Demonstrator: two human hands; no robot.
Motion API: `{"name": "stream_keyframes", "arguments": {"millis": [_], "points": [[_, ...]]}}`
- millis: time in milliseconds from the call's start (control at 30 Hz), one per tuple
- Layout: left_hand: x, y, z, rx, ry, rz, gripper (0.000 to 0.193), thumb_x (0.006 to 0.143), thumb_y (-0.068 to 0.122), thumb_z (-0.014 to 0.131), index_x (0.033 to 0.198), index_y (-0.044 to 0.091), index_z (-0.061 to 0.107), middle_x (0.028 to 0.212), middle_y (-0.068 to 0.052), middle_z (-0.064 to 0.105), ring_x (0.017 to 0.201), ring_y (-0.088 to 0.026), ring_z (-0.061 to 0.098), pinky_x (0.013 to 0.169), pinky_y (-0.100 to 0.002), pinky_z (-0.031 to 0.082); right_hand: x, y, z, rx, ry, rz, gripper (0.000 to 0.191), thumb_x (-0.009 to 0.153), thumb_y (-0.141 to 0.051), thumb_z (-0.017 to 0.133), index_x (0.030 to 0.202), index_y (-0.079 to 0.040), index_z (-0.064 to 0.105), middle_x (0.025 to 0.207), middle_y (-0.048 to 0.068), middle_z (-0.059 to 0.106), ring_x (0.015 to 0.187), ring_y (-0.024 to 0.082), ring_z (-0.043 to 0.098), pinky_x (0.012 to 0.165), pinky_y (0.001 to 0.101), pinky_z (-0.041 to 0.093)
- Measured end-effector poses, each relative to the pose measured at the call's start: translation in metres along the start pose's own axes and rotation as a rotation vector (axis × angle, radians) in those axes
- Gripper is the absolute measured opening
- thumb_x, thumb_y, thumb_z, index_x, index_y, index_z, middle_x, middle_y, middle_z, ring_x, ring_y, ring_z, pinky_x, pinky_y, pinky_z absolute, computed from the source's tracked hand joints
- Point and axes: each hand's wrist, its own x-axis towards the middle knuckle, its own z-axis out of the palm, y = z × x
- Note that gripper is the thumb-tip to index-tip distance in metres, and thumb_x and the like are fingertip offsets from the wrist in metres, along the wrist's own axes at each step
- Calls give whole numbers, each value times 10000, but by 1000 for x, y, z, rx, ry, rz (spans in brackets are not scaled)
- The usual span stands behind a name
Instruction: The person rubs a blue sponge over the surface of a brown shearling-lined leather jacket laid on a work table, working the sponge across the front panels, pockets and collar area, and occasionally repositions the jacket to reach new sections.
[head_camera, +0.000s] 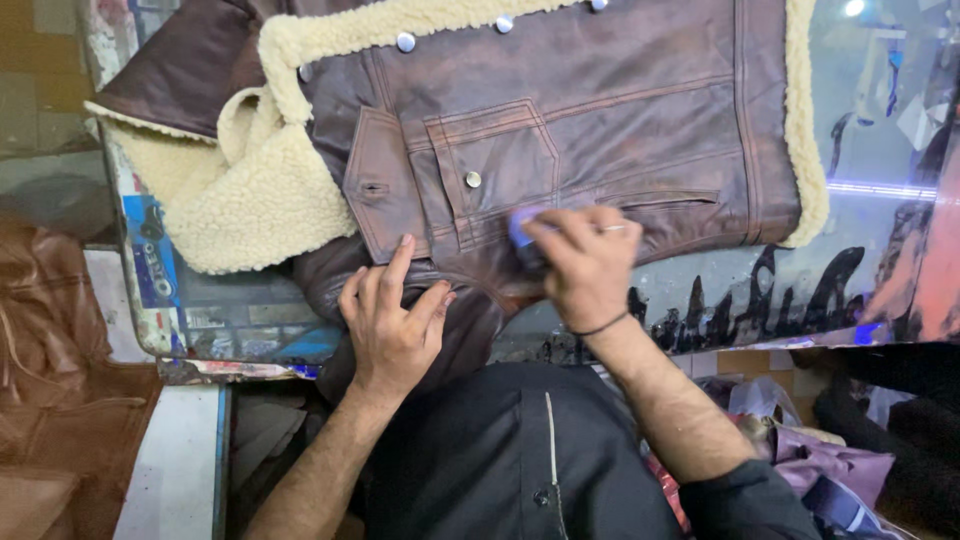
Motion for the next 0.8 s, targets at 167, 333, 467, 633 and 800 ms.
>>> {"name": "stream_keyframes", "arguments": {"millis": [167, 333, 467, 633, 800], "points": [[-3, -1, 1, -25, 7, -10, 220, 866, 292, 813, 1062, 196, 787, 1540, -147, 485, 1240, -332, 528, 1102, -546, 360, 18, 2, 10, -236, -94, 144, 292, 780, -109, 708, 1037, -229, 777, 1072, -63, 683, 1005, 262, 547, 822, 472, 349], [-2, -1, 1, -27, 20, -12, 209, 875, 279, 805, 1064, 191, 782, 1537, -156, 482, 1235, -336, 529, 1099, -555, 367, 8, -11, 33, -5, -153, -21, 361, 763, -82, 662, 1080, -216, 769, 1139, -79, 689, 1058, 226, 563, 856, 449, 358], [0, 0, -4, -66, 12, -33, 232, 873, 272, 809, 1078, 167, 785, 1543, -156, 482, 1244, -339, 531, 1103, -550, 370, 19, 5, 9, -90, -148, -82, 399, 783, -64, 654, 1109, -257, 777, 1135, -91, 695, 1076, 231, 568, 843, 453, 343], [7, 6, -12, -251, 112, -127, 254, 870, 209, 813, 1090, 104, 739, 1497, -174, 500, 1303, -372, 517, 1118, -527, 375, 28, 21, -30, -394, -50, 211, 377, 851, -57, 673, 1128, -289, 779, 1161, -93, 697, 1056, 235, 568, 874, 456, 339], [19, 8, -6, -550, 223, -376, 421, 929, 107, 779, 1288, 24, 576, 1397, -198, 524, 1310, -325, 546, 1088, -435, 477, 30, 6, 0, -38, -102, -181, 418, 768, -67, 688, 1132, -253, 775, 1152, -76, 697, 1043, 212, 578, 884, 444, 355]]}}
